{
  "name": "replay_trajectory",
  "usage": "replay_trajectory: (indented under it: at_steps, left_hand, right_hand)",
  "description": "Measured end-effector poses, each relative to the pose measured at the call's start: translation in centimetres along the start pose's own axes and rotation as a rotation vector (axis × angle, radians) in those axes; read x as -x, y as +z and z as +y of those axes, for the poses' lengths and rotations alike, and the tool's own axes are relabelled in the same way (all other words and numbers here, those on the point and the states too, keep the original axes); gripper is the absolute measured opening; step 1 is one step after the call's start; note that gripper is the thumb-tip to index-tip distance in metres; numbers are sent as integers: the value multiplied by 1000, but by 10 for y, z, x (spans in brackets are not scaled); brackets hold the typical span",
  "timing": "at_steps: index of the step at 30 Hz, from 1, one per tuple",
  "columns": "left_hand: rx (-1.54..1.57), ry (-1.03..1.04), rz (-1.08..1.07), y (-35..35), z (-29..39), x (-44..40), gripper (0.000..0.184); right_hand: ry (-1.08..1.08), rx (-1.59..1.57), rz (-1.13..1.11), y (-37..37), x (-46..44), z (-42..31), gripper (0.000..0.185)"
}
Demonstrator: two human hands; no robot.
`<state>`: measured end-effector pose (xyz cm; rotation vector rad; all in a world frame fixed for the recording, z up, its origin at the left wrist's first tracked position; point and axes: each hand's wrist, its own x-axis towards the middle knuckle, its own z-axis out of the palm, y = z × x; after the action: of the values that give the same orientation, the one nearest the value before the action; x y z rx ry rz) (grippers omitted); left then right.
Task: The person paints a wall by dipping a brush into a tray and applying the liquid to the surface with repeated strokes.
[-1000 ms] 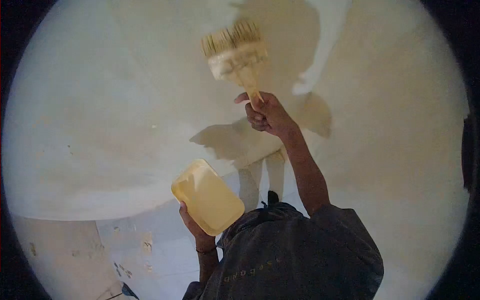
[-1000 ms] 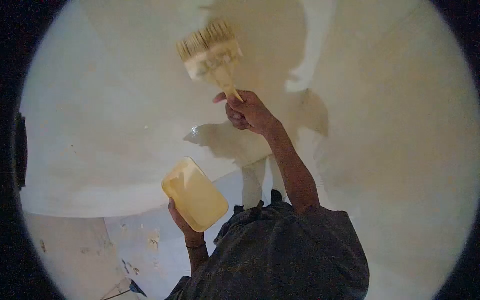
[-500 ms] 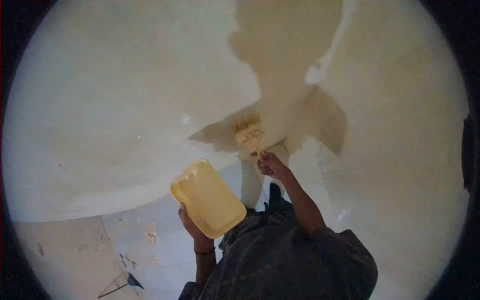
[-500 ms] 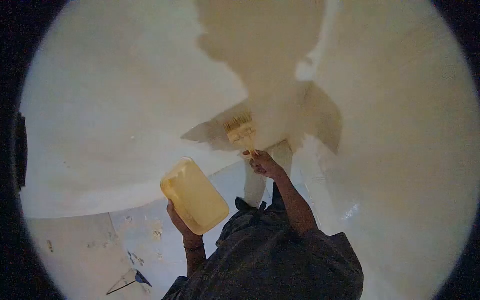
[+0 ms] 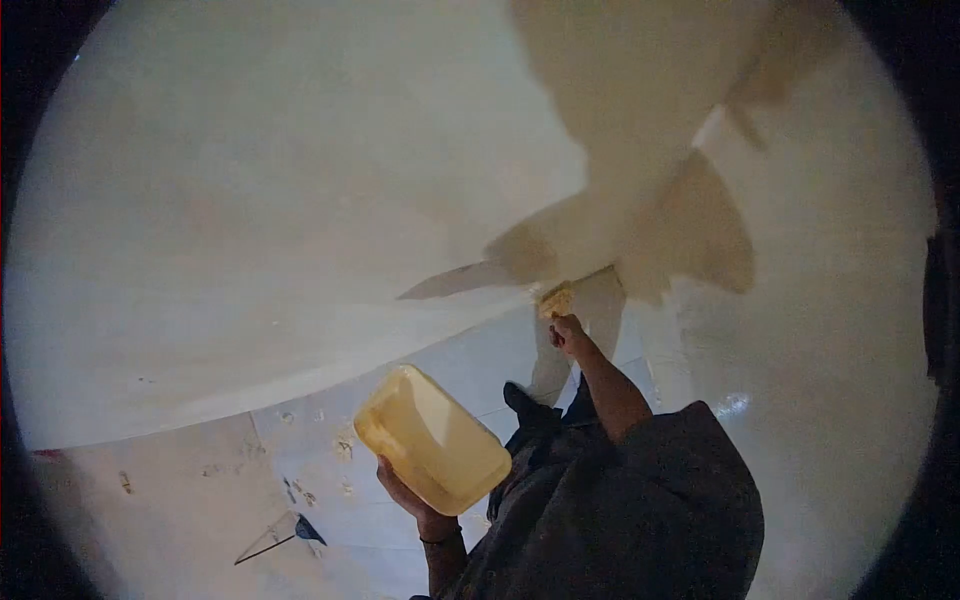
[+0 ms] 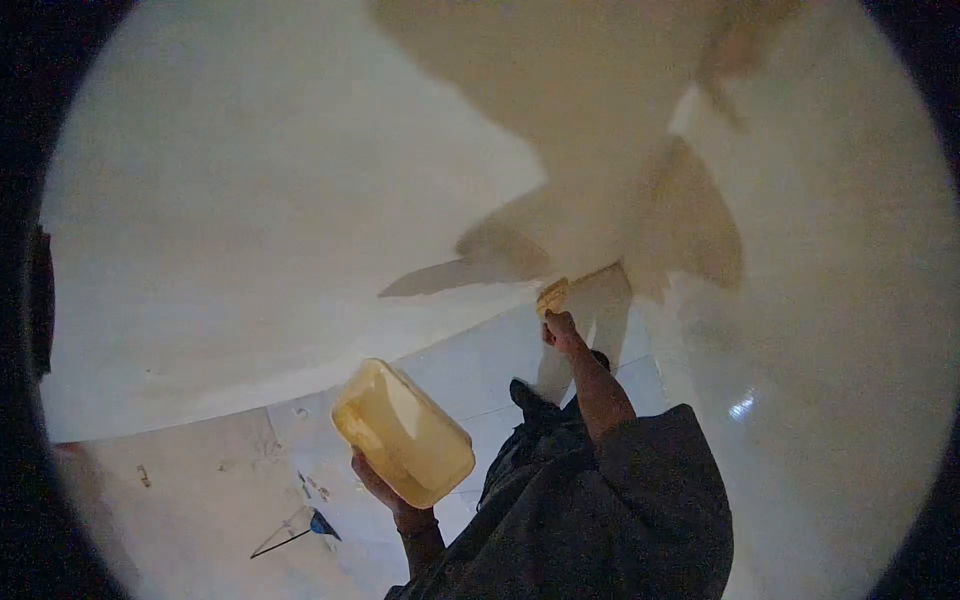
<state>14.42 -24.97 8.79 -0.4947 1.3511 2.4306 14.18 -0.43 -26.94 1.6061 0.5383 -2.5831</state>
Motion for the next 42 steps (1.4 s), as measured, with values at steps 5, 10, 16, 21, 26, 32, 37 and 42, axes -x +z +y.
replay_trajectory:
  at_steps: [5, 10, 16, 21, 26, 32, 37, 42]
  left_hand:
    - [34, 47, 47, 27, -8, 10, 47]
    - [38, 71, 3, 28, -16, 13, 45]
    - [74, -14, -71, 14, -9, 6, 43]
    - [-15, 25, -176, 15, -4, 9, 46]
    - [139, -148, -180, 10, -1, -1, 42]
    - [48, -27, -260, 7, -10, -1, 40]
    - [144, -89, -329, 5, -7, 0, 40]
    - [154, -75, -340, 0, -4, 3, 42]
  right_hand:
    - [-466, 1279, -94, -28, -29, -18, 23]
    - [-932, 1896, 359, -32, -53, -11, 23]
    - [-956, 1844, 516, -14, -14, -7, 25]
    - [-1315, 1339, 477, -20, 27, 12, 28]
    - [-1396, 970, 198, 6, 111, -1, 31]
    - [-856, 555, -2, 56, 265, -42, 32]
    - [-1010, 515, -102, 86, 342, -62, 34]
    - [-1443, 439, -169, 134, 397, -90, 39]
